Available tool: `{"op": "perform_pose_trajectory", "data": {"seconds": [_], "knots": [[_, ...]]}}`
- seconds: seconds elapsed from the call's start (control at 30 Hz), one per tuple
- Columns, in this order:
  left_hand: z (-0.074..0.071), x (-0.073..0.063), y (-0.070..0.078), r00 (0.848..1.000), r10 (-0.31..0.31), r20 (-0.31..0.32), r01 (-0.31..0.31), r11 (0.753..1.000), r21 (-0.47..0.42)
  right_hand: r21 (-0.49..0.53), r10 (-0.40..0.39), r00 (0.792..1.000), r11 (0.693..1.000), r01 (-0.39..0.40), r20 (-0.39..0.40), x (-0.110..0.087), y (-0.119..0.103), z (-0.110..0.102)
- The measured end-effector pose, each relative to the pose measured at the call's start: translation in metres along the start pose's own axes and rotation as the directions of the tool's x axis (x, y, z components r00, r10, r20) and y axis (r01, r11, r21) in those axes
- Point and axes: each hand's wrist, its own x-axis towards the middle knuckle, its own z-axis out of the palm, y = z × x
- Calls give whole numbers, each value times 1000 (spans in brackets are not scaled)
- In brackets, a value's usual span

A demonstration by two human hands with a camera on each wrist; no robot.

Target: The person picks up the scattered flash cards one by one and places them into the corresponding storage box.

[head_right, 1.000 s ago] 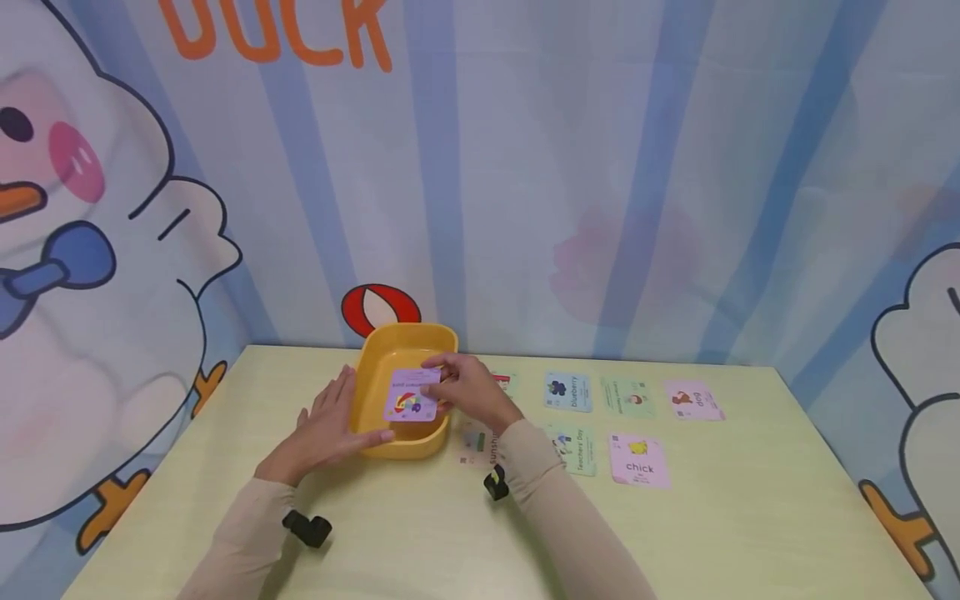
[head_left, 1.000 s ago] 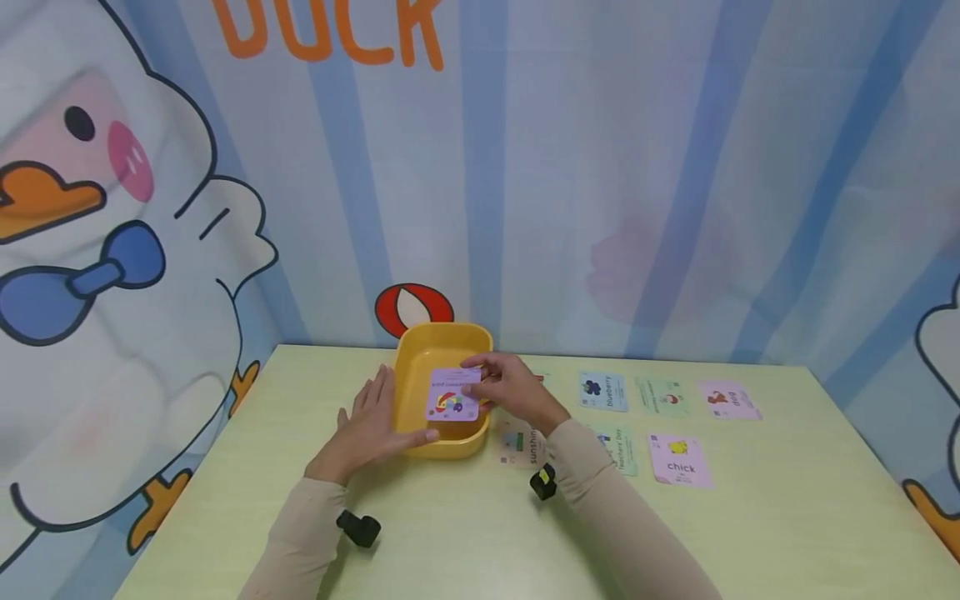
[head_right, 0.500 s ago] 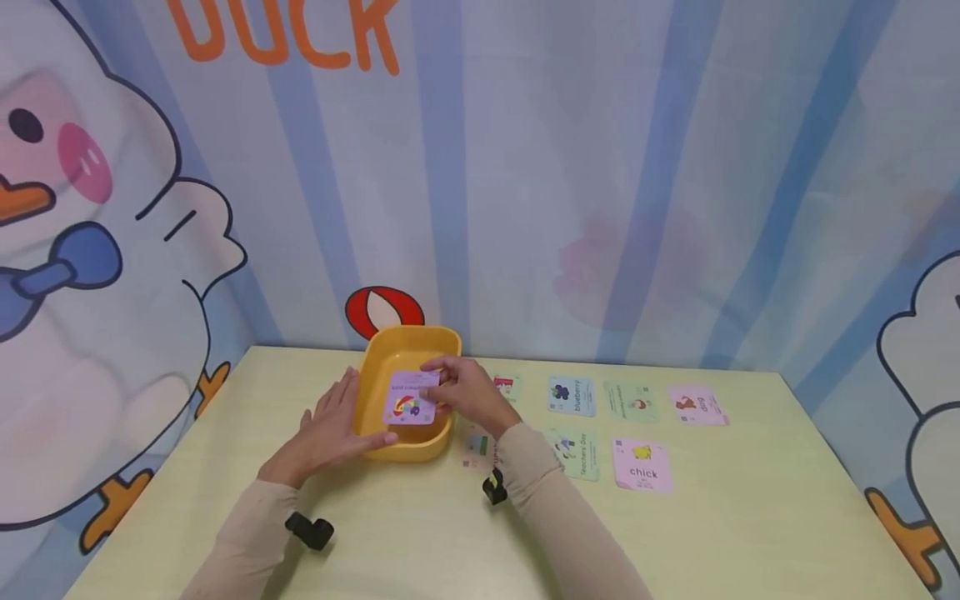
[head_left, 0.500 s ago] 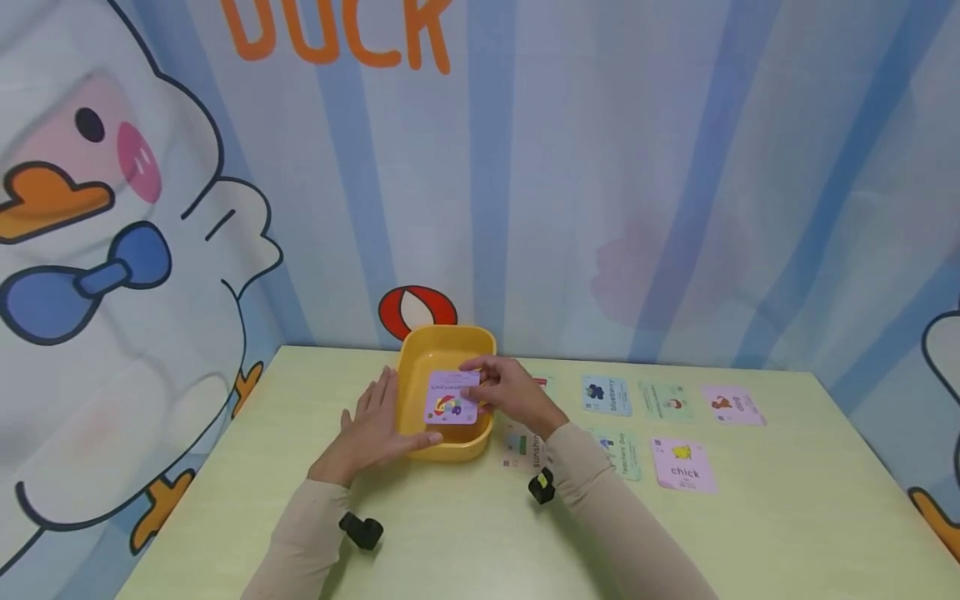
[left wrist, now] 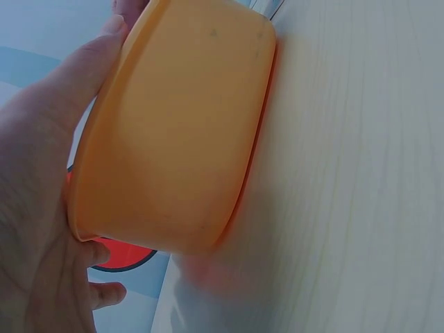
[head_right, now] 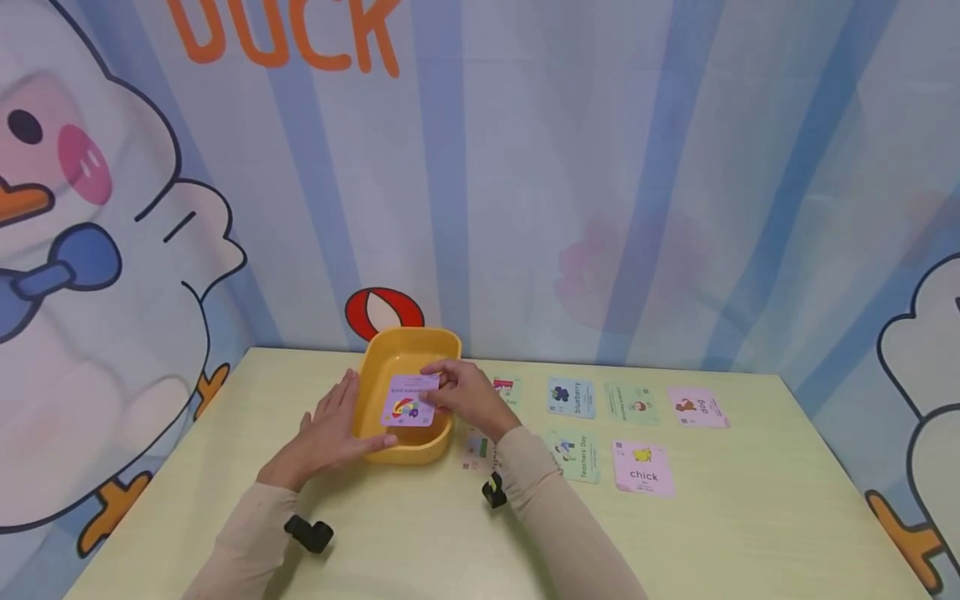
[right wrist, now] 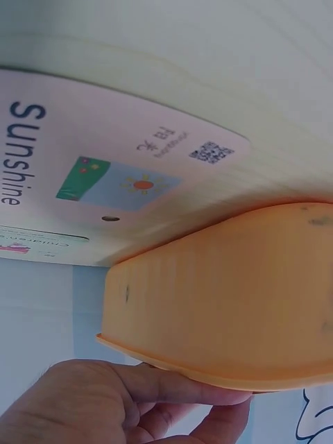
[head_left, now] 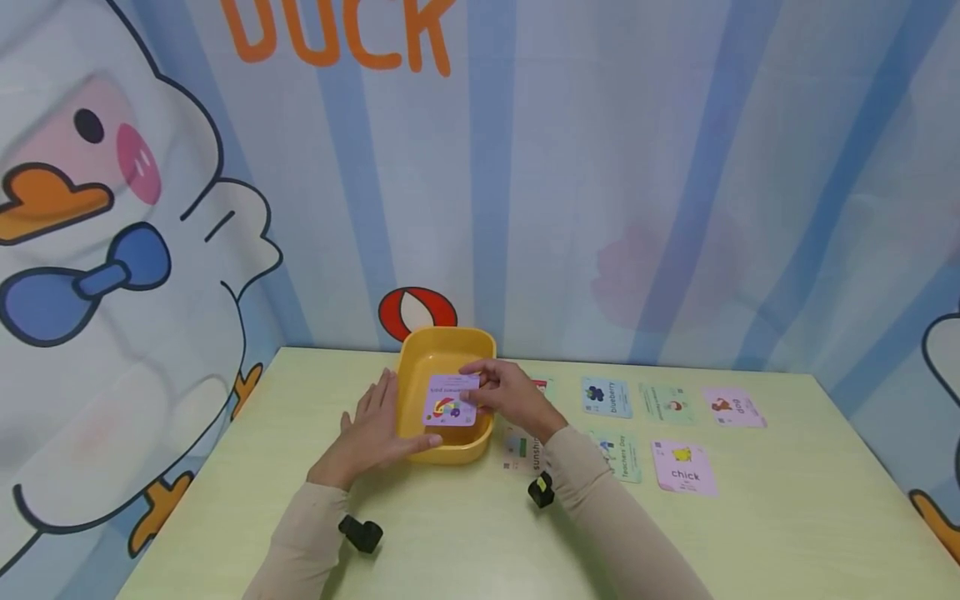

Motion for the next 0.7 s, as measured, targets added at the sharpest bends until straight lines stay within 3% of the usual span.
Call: {"op": "perform_pose_trajectory", "data": {"seconds": [0.47,0.7], "knots": [[-3,-2,3,1000,3,11,-3,1000,0,-43,10,1000,999,-10,0,-5,-10,2],[-3,-3,3,1000,6,11,-6,1000,-6,-53,-5,1000,999,5,-4,-3,-3,1]]}}
